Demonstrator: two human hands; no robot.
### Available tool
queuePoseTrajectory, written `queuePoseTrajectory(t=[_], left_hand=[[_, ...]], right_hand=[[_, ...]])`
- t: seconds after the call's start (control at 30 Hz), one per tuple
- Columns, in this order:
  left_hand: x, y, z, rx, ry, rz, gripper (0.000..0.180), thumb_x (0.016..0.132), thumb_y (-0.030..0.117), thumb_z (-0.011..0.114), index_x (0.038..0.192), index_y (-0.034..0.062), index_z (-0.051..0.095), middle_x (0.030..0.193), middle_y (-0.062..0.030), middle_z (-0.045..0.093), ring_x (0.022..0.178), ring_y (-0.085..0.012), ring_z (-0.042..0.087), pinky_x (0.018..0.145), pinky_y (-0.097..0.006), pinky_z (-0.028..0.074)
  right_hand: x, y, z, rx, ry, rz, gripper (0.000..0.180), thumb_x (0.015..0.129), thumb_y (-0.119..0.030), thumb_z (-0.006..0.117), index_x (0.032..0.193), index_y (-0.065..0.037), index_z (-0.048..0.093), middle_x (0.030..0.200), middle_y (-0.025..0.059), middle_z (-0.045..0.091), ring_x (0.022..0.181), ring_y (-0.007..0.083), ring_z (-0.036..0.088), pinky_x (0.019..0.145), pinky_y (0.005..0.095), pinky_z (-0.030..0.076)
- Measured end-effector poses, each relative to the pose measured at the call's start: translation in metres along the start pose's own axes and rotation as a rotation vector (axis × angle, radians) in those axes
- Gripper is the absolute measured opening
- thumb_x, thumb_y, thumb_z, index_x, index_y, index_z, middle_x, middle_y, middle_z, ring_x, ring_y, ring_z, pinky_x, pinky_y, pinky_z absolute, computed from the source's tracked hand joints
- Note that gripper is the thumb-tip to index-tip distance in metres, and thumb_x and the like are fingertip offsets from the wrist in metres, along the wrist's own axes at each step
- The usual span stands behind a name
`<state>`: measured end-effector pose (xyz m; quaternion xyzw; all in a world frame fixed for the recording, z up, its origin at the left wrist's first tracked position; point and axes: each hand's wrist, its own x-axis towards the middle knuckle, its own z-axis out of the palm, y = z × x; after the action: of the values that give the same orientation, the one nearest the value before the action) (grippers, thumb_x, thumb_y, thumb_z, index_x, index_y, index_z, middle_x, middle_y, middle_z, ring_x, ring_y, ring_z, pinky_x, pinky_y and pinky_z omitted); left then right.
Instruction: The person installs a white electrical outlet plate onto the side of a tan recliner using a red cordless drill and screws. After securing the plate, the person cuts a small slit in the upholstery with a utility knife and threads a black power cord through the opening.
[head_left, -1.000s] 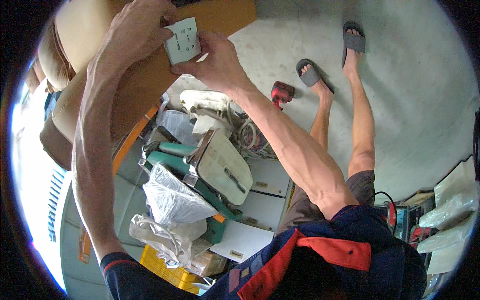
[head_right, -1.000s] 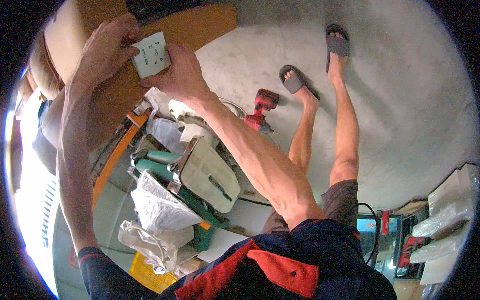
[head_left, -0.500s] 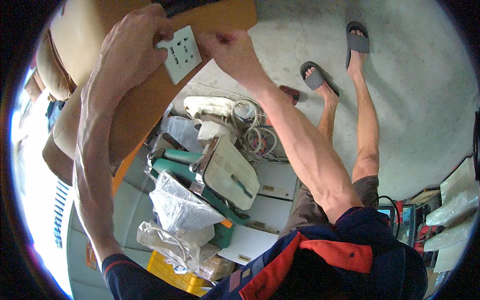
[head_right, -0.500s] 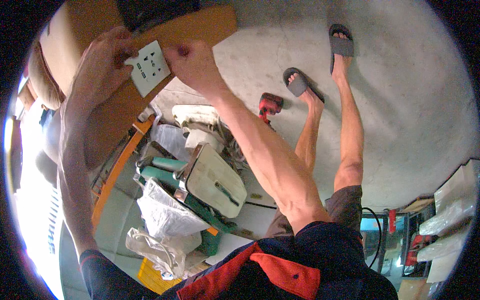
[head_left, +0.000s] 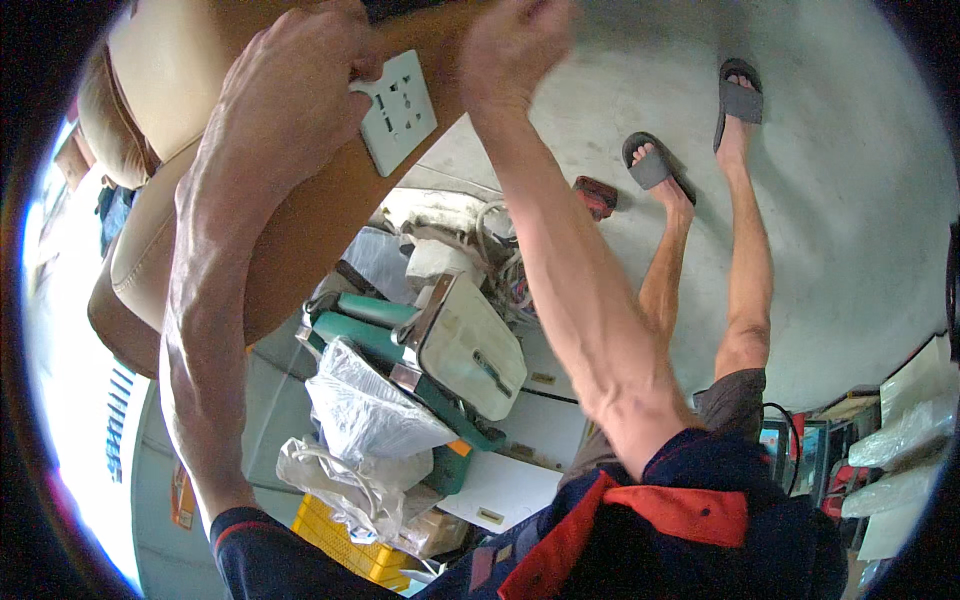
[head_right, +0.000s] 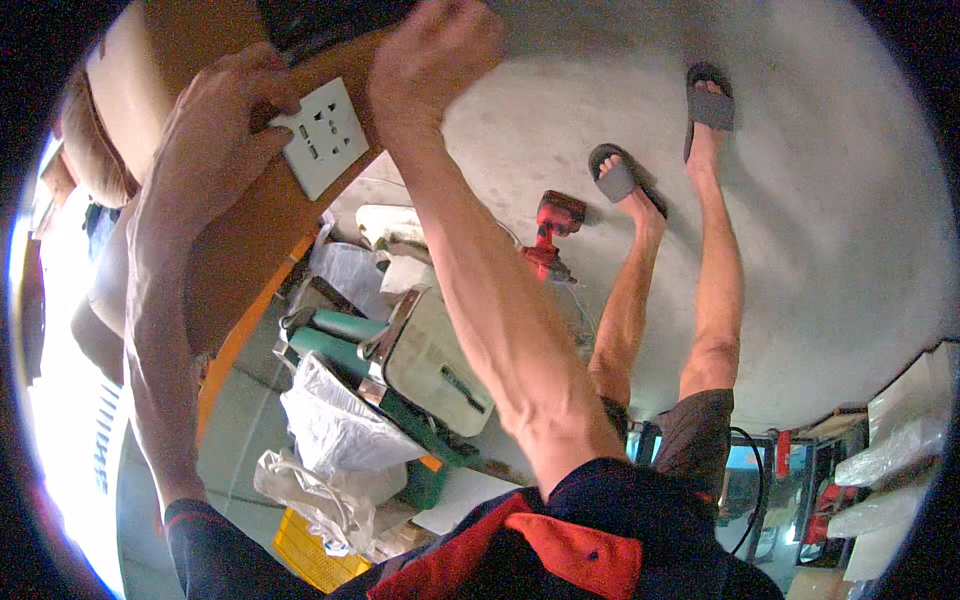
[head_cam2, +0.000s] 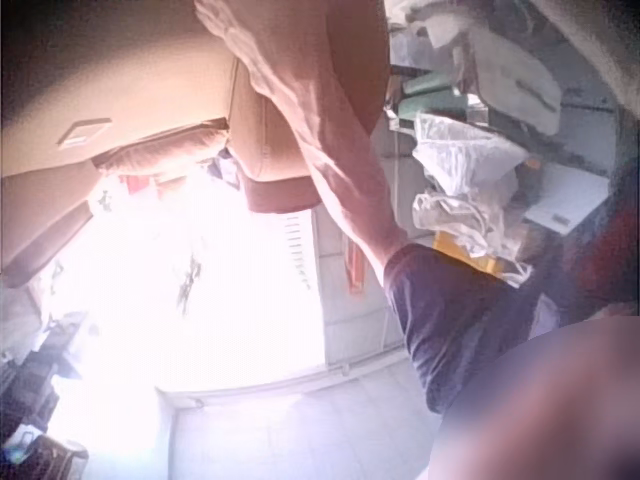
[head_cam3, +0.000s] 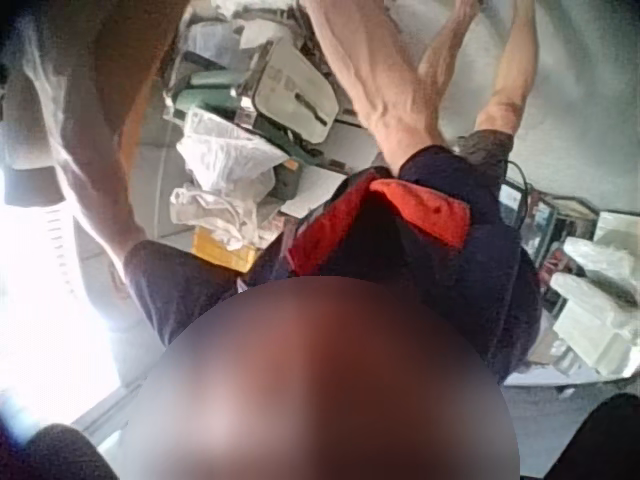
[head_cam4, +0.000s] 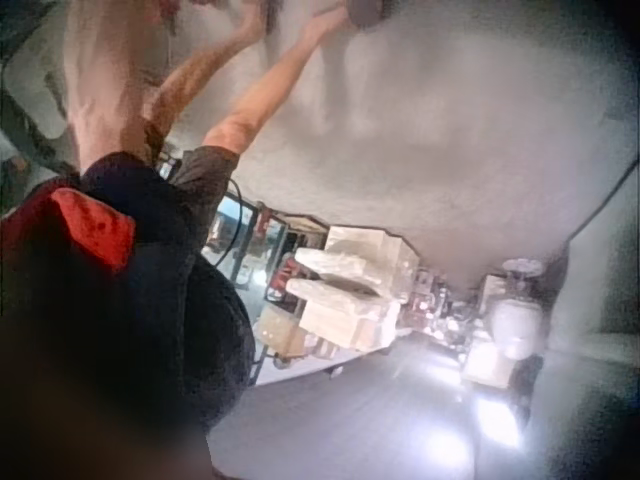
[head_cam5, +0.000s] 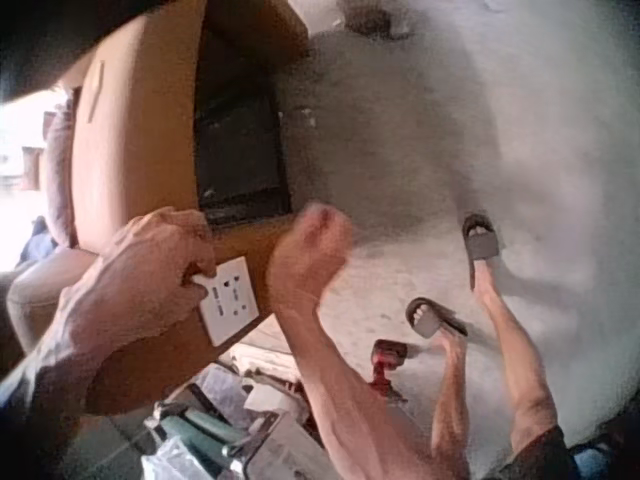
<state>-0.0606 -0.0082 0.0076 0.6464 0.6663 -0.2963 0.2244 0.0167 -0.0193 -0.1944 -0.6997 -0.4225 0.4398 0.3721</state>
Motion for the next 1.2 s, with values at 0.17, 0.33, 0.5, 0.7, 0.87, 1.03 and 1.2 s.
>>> queuePoseTrajectory(t=[0.17,0.33,0.5,0.7,0.87,1.03,1.2], left_hand=[[0.009,0.005,-0.004,-0.033,0.063,0.039,0.021,0.074,0.006,0.076,0.094,0.0031,0.073,0.123,-0.0139,0.065,0.122,-0.0358,0.06,0.107,-0.045,0.048],[0.014,-0.008,-0.003,-0.117,-0.068,-0.018,0.017,0.079,0.01,0.074,0.095,0.004,0.074,0.121,-0.016,0.067,0.116,-0.0359,0.064,0.102,-0.045,0.05],[0.011,-0.013,-0.009,-0.298,0.103,-0.33,0.024,0.093,0.018,0.065,0.112,0.0094,0.075,0.127,-0.0164,0.068,0.116,-0.0349,0.066,0.098,-0.043,0.052],[-0.001,0.017,-0.057,-0.29,0.684,-0.187,0.02,0.092,0.009,0.063,0.105,-0.0009,0.076,0.095,-0.0161,0.076,0.087,-0.0219,0.073,0.082,-0.034,0.058],[-0.07,-0.036,-0.066,-0.402,0.748,-0.428,0.021,0.093,0.015,0.07,0.11,0.0043,0.076,0.109,-0.0114,0.076,0.101,-0.0206,0.071,0.093,-0.034,0.054],[-0.124,-0.078,-0.019,-0.284,0.848,-0.344,0.024,0.092,0.017,0.076,0.115,0.0103,0.077,0.118,-0.0076,0.075,0.111,-0.0199,0.07,0.1,-0.033,0.051],[-0.102,-0.068,-0.031,-0.342,1.05,-0.41,0.02,0.087,0.006,0.077,0.108,0.0054,0.076,0.111,-0.01,0.076,0.109,-0.0238,0.071,0.096,-0.037,0.054]], right_hand=[[-0.056,-0.003,0.013,-0.061,0.055,0.19,0.034,0.104,-0.03,0.049,0.107,0.004,0.054,0.106,0.0301,0.053,0.108,0.0471,0.05,0.091,0.0564,0.039],[-0.049,-0.027,-0.021,0.05,0.059,0.088,0.033,0.103,-0.029,0.05,0.109,0.003,0.053,0.107,0.0262,0.055,0.105,0.0458,0.052,0.091,0.0549,0.039],[-0.065,-0.044,-0.01,0.031,-0.009,0.044,0.03,0.101,-0.025,0.054,0.105,0.005,0.054,0.104,0.0212,0.053,0.1,0.0354,0.051,0.092,0.0474,0.04],[0.006,-0.073,-0.003,-0.089,0.074,-0.091,0.033,0.103,-0.03,0.052,0.101,0.003,0.056,0.103,0.0246,0.059,0.102,0.0444,0.055,0.085,0.0552,0.041],[-0.002,-0.042,0.007,-0.014,-0.139,0.08,0.037,0.103,-0.034,0.052,0.1,0.003,0.056,0.106,0.026,0.059,0.104,0.0457,0.055,0.089,0.0567,0.041],[-0.017,0.007,0.007,-0.164,0.049,0.397,0.047,0.105,-0.038,0.046,0.108,0.007,0.058,0.117,0.0295,0.057,0.111,0.048,0.052,0.095,0.0567,0.041],[-0.032,0.043,0.011,-0.122,-0.037,0.262,0.045,0.105,-0.034,0.049,0.119,0.008,0.059,0.12,0.0302,0.058,0.111,0.0449,0.055,0.096,0.052,0.045]])
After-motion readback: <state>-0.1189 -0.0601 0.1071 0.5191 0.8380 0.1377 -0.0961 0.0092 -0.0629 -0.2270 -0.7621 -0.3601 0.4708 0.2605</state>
